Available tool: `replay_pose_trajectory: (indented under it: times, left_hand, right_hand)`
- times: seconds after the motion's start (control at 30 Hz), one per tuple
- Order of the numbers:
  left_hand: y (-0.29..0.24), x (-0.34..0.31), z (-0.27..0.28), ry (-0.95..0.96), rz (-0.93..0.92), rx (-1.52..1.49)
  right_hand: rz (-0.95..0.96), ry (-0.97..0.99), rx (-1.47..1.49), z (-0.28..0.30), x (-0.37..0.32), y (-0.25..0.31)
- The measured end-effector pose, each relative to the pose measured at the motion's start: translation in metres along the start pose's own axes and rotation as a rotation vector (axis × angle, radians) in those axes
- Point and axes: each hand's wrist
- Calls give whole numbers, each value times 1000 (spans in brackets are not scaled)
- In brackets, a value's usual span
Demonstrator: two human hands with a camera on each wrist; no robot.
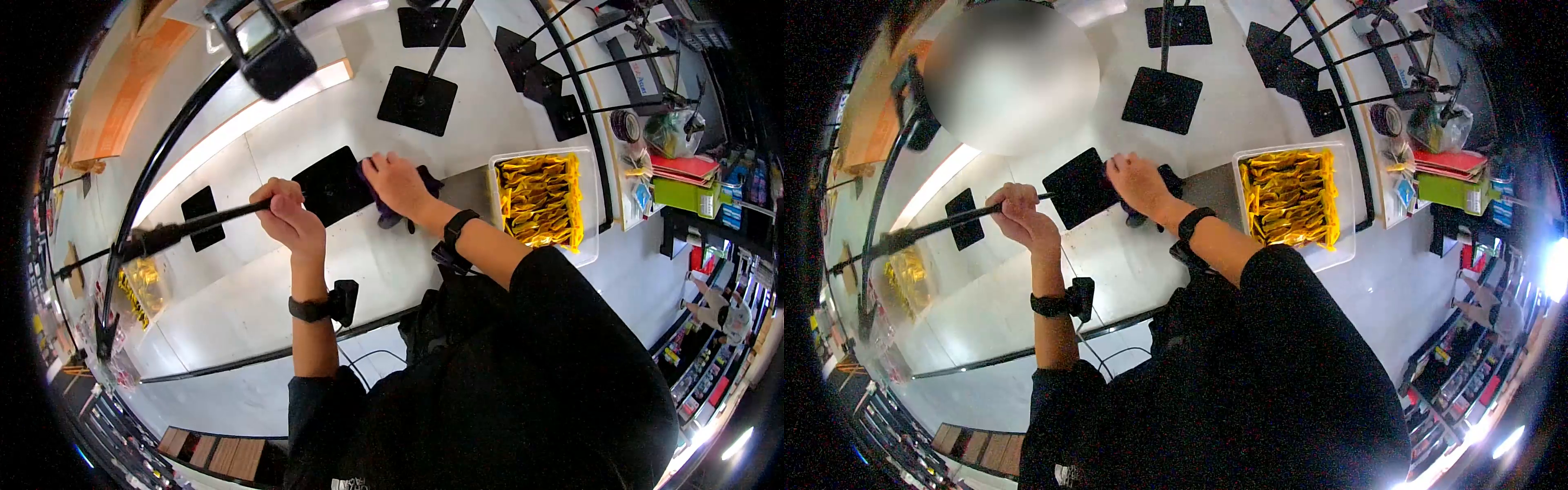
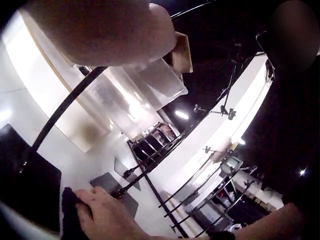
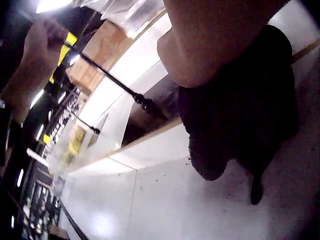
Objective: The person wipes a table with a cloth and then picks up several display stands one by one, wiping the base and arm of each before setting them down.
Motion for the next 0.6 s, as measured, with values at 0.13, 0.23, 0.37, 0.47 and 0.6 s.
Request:
replay_pose_trajectory:
  times: [0.13, 0.23, 0.37, 0.47, 0.6]
  left_hand:
    - [0, 39, 34, -217, -46, 40]
    - [-9, 82, 61, -297, -75, 86]
    - [9, 111, 82, -361, -66, 194]
    - [28, 123, 95, -353, -98, 209]
    - [51, 129, 117, -353, -39, 239]
  right_hand:
    - [-115, -10, -4, -1, -8, -18]
    - [-126, -89, 74, -1, -17, -33]
    - [-159, -154, 205, -4, -18, -32]
    - [-174, -170, 193, -7, -19, -32]
    - [-153, -201, 177, -6, -18, -33]
Point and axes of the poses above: each hand's wrist, its own x-axis towards the middle knuckle, its own z-axis out of the back of the hand, y = z × x
